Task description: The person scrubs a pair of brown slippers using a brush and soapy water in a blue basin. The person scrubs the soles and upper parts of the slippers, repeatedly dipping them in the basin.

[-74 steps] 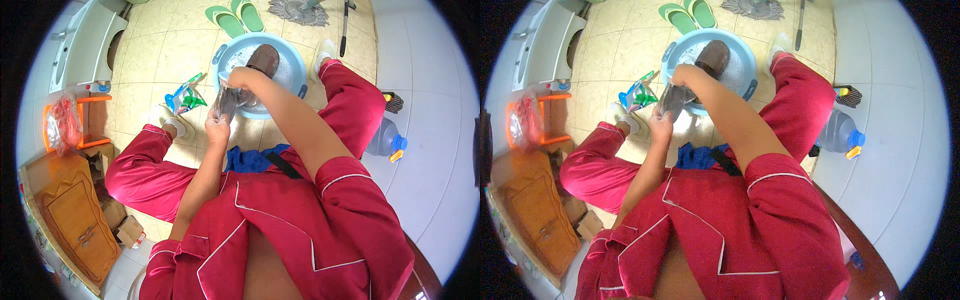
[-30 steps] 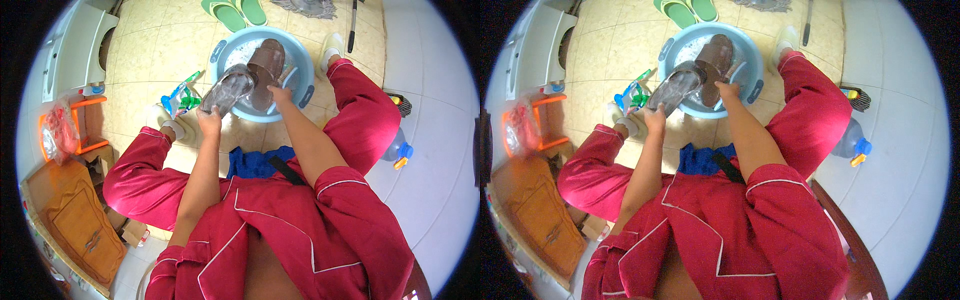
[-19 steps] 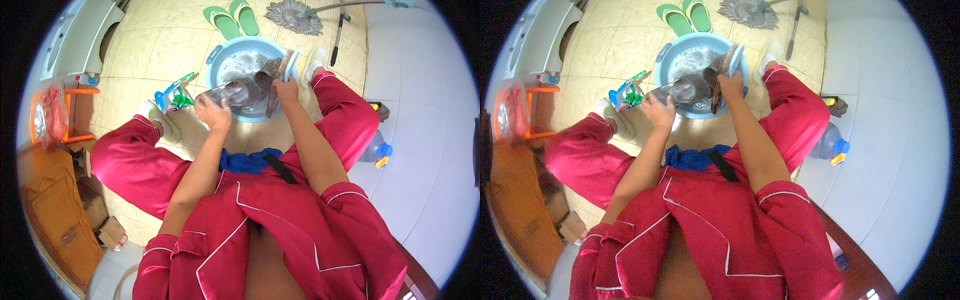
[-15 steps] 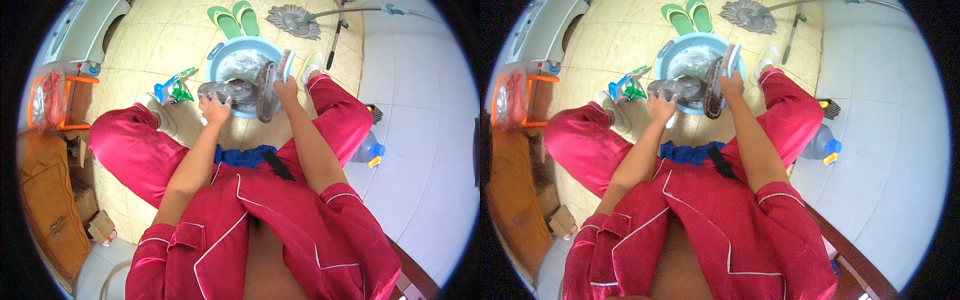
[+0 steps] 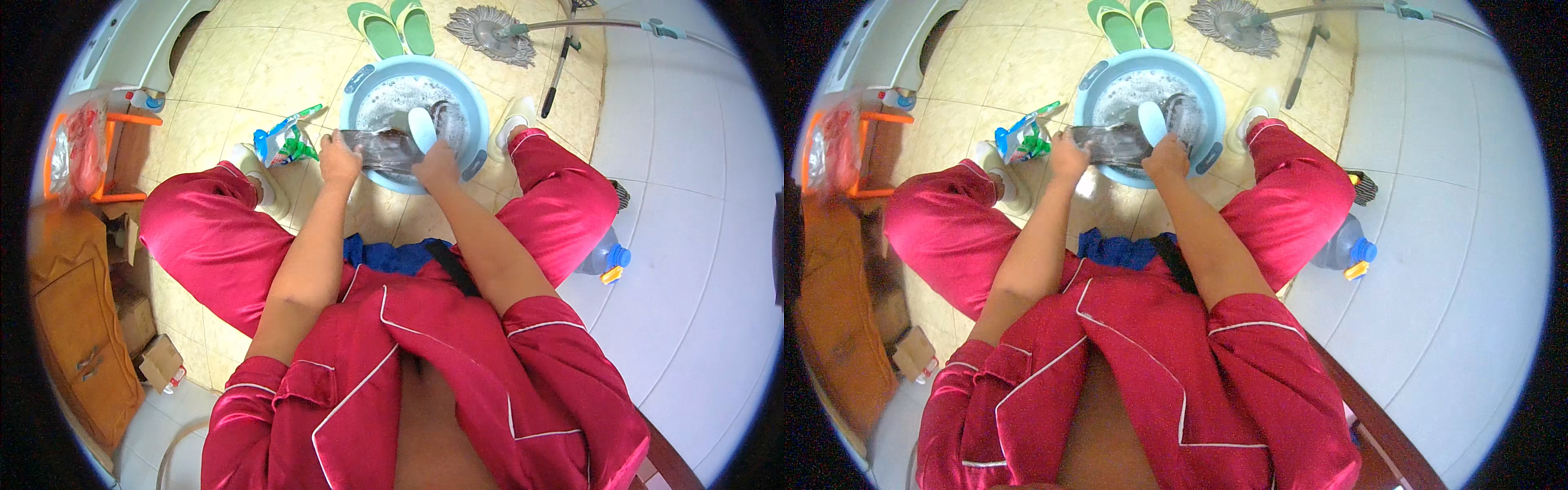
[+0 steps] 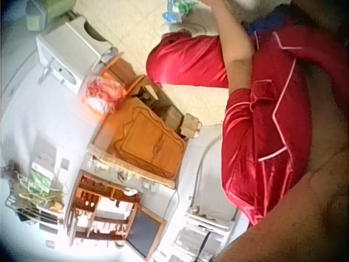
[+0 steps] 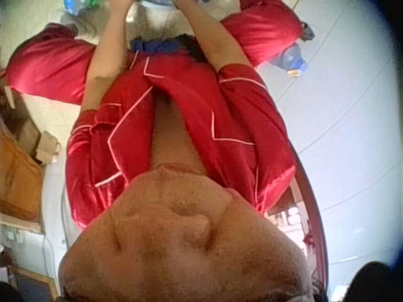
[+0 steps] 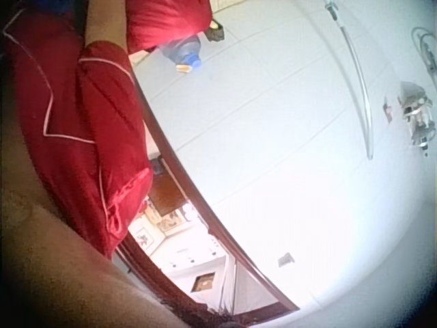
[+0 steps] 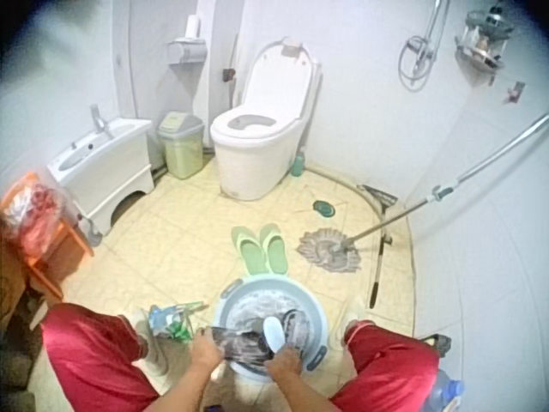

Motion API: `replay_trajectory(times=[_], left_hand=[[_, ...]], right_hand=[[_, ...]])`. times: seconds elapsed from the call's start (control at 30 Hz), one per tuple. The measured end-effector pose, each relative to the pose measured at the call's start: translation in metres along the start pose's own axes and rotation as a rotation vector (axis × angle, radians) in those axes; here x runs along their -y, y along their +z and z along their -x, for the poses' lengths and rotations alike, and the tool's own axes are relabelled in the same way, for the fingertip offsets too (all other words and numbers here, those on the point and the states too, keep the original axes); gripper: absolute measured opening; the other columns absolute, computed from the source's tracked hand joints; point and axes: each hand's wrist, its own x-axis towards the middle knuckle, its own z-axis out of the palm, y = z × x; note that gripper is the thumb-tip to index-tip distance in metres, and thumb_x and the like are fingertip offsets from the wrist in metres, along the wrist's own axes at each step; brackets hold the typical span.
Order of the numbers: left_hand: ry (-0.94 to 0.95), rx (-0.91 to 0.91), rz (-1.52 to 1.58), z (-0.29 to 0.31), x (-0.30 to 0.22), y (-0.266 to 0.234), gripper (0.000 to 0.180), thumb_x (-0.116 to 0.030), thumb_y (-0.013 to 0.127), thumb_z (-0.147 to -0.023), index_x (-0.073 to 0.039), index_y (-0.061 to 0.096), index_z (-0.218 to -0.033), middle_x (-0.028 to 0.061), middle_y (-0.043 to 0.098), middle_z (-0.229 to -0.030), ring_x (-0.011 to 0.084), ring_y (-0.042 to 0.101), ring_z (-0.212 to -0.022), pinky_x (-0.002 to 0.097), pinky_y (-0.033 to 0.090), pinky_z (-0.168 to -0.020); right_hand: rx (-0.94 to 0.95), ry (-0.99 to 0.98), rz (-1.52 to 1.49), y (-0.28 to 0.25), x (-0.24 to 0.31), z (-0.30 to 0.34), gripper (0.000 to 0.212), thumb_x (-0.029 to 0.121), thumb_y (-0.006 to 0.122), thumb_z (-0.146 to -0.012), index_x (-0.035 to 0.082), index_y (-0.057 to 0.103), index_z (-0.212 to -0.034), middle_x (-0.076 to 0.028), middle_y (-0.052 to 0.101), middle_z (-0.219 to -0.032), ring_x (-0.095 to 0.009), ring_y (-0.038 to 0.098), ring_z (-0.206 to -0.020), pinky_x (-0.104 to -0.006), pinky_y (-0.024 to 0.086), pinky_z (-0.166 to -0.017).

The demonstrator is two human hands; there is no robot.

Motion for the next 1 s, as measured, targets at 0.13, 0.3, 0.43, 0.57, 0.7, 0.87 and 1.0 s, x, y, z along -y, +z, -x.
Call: replay_trajectory(times=[0.13,0.3,0.43,0.57,0.7,0.87,1.0], left_hand=[[-0.249,0.163,0.098,-0.014,0.011,0.008,0.04,-0.019,0.062,-0.073,0.004,0.054,-0.105,0.0275,0.053,-0.111,0.0387,0.055,-0.101,0.0367,0.045,-0.087],[-0.435,0.037,0.449,0.011,0.016,0.038,0.036,-0.018,0.061,-0.072,0.007,0.057,-0.098,0.0286,0.058,-0.102,0.0362,0.057,-0.098,0.0383,0.044,-0.088],[-0.47,-0.039,0.385,0.024,0.016,0.053,0.044,-0.023,0.063,-0.075,0.007,0.052,-0.105,0.0288,0.055,-0.102,0.0408,0.053,-0.099,0.0399,0.042,-0.089],[-0.331,-0.293,0.294,0.038,-0.014,0.02,0.048,-0.039,0.05,-0.084,0.006,0.059,-0.098,0.0288,0.057,-0.098,0.041,0.052,-0.102,0.0418,0.042,-0.085],[-0.542,0.332,1.614,0.042,-0.014,0.031,0.051,-0.031,0.056,-0.085,0.008,0.045,-0.117,0.0199,0.056,-0.11,0.0297,0.058,-0.09,0.0376,0.046,-0.082],[-0.509,0.201,1.234,0.054,0.015,0.033,0.047,-0.017,0.064,-0.079,0.003,0.045,-0.116,0.0159,0.057,-0.106,0.0282,0.056,-0.097,0.0369,0.046,-0.081],[-0.434,0.125,0.935,0.053,0.008,0.047,0.048,-0.029,0.06,-0.083,0.004,0.048,-0.115,0.0198,0.058,-0.107,0.0301,0.056,-0.099,0.0356,0.044,-0.085]], right_hand=[[-0.049,0.025,0.029,-0.03,-0.017,-0.018,0.048,0.022,0.065,-0.069,0.0,0.041,-0.104,-0.024,0.06,-0.096,-0.038,0.058,-0.093,-0.0439,0.047,-0.079],[-0.209,0.143,-0.145,-0.08,-0.015,-0.001,0.051,0.026,0.065,-0.065,0.001,0.041,-0.104,-0.026,0.06,-0.092,-0.04,0.058,-0.09,-0.0437,0.046,-0.078],[-0.268,-0.025,-0.431,-0.085,-0.009,0.017,0.04,0.022,0.065,-0.066,-0.002,0.046,-0.094,-0.02,0.059,-0.084,-0.032,0.059,-0.079,-0.0393,0.046,-0.072],[-0.004,-0.054,-0.988,-0.062,0.016,0.039,0.027,0.014,0.063,-0.068,-0.001,0.051,-0.087,-0.011,0.057,-0.082,-0.018,0.053,-0.071,-0.0312,0.043,-0.063],[0.303,-0.174,-1.235,0.011,0.01,0.027,0.025,0.011,0.061,-0.07,-0.001,0.052,-0.089,-0.01,0.057,-0.078,-0.017,0.055,-0.072,-0.0312,0.044,-0.063],[0.387,0.015,-0.603,-0.003,0.014,0.063,0.035,0.02,0.059,-0.076,-0.003,0.053,-0.103,-0.022,0.061,-0.085,-0.028,0.062,-0.087,-0.0378,0.048,-0.077],[-0.4,-0.687,-0.037,0.043,-0.051,0.038,0.057,0.027,0.051,-0.083,0.002,0.035,-0.132,-0.02,0.063,-0.089,-0.027,0.061,-0.057,-0.0393,0.051,-0.052]])
